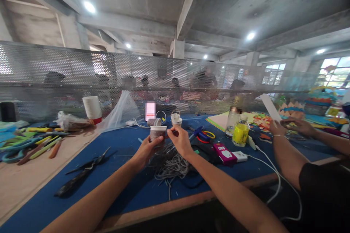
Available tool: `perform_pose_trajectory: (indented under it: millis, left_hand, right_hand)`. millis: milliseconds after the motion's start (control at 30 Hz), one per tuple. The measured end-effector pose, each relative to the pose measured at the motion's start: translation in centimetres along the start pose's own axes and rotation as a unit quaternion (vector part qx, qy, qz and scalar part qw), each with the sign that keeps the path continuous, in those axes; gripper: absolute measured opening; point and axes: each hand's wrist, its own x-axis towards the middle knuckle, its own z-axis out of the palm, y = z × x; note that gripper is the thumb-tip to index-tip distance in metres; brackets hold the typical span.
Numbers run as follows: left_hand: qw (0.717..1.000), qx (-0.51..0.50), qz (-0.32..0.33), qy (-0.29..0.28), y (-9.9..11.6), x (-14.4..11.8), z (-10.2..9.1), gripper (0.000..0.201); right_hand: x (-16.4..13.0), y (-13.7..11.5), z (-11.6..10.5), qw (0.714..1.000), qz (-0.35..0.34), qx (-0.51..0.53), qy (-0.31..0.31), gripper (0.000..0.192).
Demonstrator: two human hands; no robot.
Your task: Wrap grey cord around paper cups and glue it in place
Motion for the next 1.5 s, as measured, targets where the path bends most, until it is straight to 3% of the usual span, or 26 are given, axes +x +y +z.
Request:
perform_pose_trajectory:
  millis: [1500]
  left_hand:
    - [0.999, 0.017, -0.001, -0.028, 0.45, -0.54, 0.41, 0.052]
  right_hand:
    - [0.10, 0.10, -0.23, 1.000, 0.009, 0.018, -0.011, 0.024]
